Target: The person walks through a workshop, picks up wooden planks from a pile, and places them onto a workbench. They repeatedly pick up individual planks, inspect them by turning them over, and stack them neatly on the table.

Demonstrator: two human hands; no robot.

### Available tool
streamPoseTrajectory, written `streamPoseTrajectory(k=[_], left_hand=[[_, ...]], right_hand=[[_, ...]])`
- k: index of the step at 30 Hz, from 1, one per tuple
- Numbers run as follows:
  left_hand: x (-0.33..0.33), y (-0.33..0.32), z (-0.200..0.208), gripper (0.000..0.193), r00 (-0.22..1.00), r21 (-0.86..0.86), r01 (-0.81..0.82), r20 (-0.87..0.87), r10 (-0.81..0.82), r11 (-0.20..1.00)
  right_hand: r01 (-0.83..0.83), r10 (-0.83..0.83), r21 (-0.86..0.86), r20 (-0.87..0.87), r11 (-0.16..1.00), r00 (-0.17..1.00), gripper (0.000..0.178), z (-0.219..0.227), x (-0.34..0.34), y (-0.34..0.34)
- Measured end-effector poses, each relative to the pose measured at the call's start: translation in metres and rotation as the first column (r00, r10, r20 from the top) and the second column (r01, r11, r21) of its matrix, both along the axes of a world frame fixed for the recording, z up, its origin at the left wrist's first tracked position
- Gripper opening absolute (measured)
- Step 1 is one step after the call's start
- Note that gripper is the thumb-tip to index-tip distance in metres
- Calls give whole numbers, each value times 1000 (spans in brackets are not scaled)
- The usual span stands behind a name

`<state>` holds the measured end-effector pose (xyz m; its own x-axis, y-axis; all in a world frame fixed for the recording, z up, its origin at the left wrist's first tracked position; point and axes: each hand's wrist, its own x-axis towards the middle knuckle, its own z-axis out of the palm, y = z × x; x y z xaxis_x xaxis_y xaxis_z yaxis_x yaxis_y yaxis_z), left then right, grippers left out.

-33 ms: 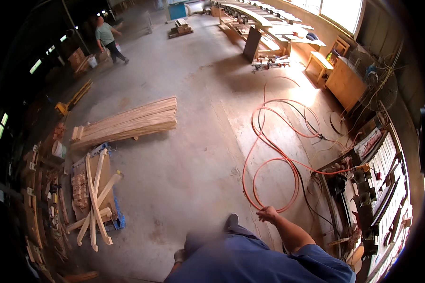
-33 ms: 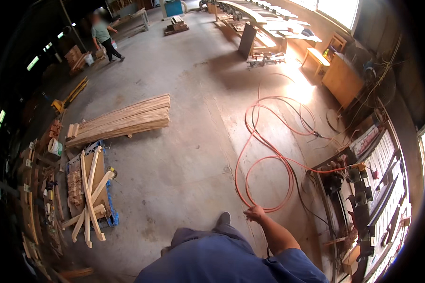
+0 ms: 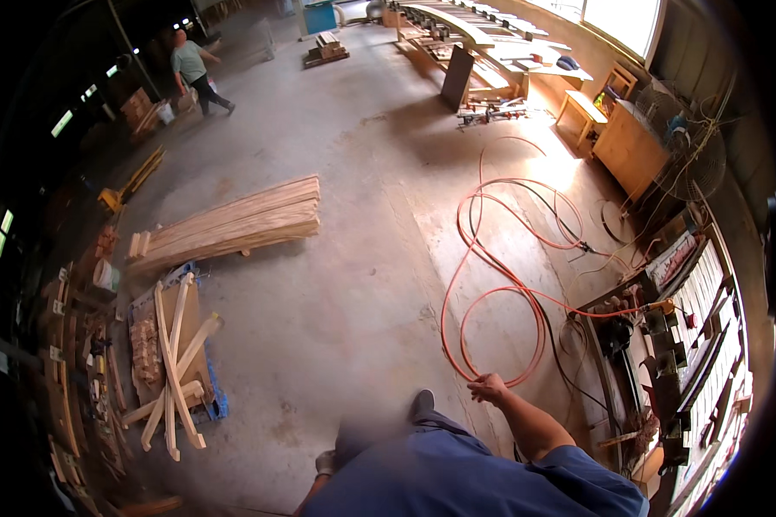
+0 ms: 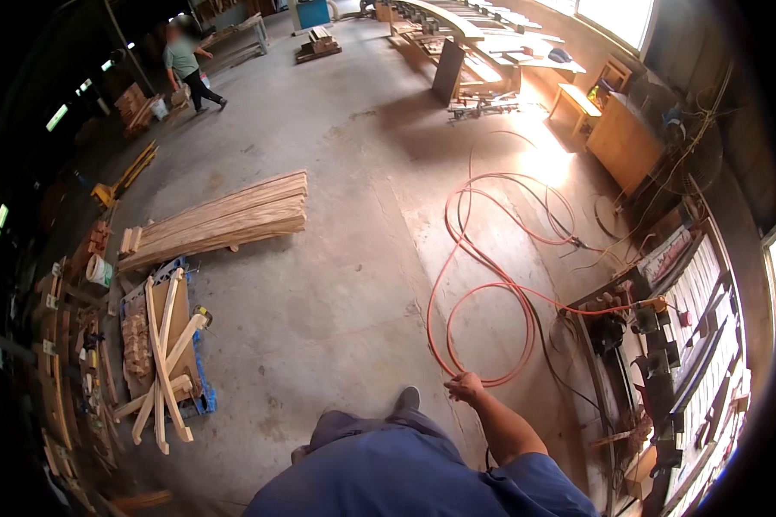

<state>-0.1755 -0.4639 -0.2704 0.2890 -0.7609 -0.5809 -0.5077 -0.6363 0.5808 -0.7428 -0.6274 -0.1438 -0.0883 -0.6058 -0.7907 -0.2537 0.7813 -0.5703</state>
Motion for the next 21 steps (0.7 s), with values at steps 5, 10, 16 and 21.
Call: streamPoseTrajectory(k=[5,10,16,21], left_hand=[[-46,-118,99,37,986,195,166,3,-169,967],[-41,-183,64,41,811,320,515,121,-573,795],[-71,-311,45,35,533,349,745,202,-821,569],[-96,-493,56,29,12,375,904,458,-889,206]], right_hand=[[92,-94,72,19,993,995,25,-7,-21,-27],[116,-122,247,7,962,993,26,-6,-40,-50],[315,-358,420,25,851,933,33,40,-60,-126],[280,-290,354,-27,892,957,37,47,-76,-200]])
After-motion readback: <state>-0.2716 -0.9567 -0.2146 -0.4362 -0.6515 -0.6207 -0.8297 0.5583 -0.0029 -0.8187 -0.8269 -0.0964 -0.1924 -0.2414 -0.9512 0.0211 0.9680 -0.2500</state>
